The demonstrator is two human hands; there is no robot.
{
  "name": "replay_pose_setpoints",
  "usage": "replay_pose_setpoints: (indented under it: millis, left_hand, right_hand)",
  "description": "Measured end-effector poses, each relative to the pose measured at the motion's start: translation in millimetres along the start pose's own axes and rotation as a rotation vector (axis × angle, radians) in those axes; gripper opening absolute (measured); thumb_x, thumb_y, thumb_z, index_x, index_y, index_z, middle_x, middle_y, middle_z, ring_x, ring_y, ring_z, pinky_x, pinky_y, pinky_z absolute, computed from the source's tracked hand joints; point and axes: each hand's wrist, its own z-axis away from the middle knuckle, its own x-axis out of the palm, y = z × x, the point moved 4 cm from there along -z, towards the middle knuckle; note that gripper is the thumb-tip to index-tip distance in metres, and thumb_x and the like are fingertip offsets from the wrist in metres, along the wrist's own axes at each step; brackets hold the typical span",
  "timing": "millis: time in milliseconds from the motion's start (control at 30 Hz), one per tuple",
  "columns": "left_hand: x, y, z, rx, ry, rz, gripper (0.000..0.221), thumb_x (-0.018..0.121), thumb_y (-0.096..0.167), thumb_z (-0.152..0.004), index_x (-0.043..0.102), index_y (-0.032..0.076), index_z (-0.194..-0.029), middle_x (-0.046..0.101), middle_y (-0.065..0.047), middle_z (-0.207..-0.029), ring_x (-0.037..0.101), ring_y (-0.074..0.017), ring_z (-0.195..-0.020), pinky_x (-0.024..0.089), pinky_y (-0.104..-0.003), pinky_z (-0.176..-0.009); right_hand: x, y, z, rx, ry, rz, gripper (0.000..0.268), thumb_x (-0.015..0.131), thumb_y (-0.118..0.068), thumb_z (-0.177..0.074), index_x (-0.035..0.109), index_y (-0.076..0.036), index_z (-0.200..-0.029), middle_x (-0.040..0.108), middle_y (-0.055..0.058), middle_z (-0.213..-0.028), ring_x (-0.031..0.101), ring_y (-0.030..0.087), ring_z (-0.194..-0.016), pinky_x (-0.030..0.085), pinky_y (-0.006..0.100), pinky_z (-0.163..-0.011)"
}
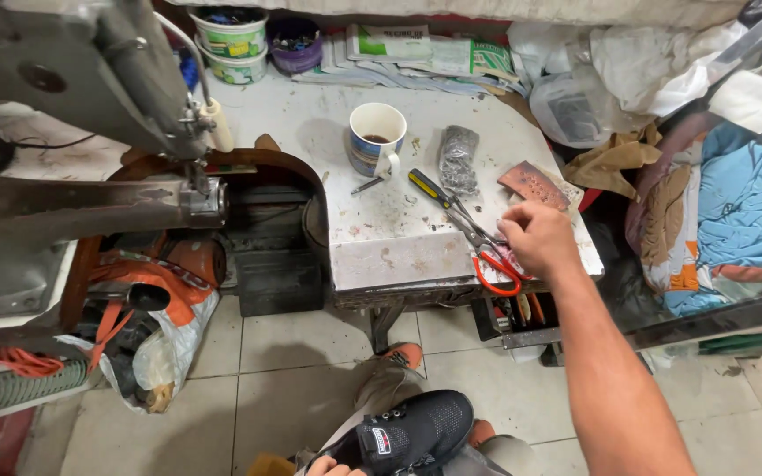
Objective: Repairing a shoe by hammering the sole and adjusting the upper on a shoe last
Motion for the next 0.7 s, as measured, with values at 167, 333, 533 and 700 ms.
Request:
replay_pose_setpoints:
  millis: [167,333,533,700]
  left_hand:
    - [-5.3,-0.2,0.2,0.017,0.169,-0.081,0.038,0.049,0.046,-0.098,0.049,0.021,-0.068,0.049,0.000,-0.051,0.050,-0.0224,-0.046,0.038,-0.041,-0.058]
    - [-37.4,-9.5,-10.3,-0.173,-0.290,0.115,0.027,0.038,0.041,-0.101,0.044,0.015,-0.095,0.053,-0.011,-0.069,0.047,-0.0353,-0.062,0.034,-0.051,-0.066]
    - [-101.6,-27.2,-39.1,-0.387,-0.308,0.375,0.056,0.080,0.027,-0.072,0.058,0.024,-0.124,0.073,-0.011,-0.111,0.068,-0.0332,-0.105,0.052,-0.041,-0.091]
    - [-130.5,-21.2,-73.6,-0.447,-0.228,0.772,0.064,0.074,0.018,-0.061,0.070,0.026,-0.124,0.080,0.008,-0.113,0.077,-0.0117,-0.108,0.056,-0.025,-0.092]
  right_hand:
    - [-62.3,-43.0,87.2,-0.033,-0.091,0.013,0.010,0.072,-0.017,-0.084,0.078,-0.013,-0.077,0.078,0.000,-0.087,0.068,0.016,-0.083,0.050,0.032,-0.082]
    - [-94.0,-21.9,214.3,-0.004,0.064,-0.368,0.003,0.077,-0.003,-0.084,0.076,-0.004,-0.080,0.077,0.003,-0.086,0.067,0.012,-0.084,0.051,0.024,-0.083]
    - [-24.0,77.7,353.8,0.362,0.263,-0.660,0.011,0.081,0.008,-0.077,0.080,0.008,-0.088,0.076,0.016,-0.078,0.068,0.022,-0.069,0.057,0.030,-0.070]
    - [-11.1,61.3,401.8,0.647,0.271,-0.546,0.011,0.086,0.008,-0.074,0.075,0.011,-0.075,0.073,0.012,-0.079,0.056,0.014,-0.077,0.050,0.031,-0.068]
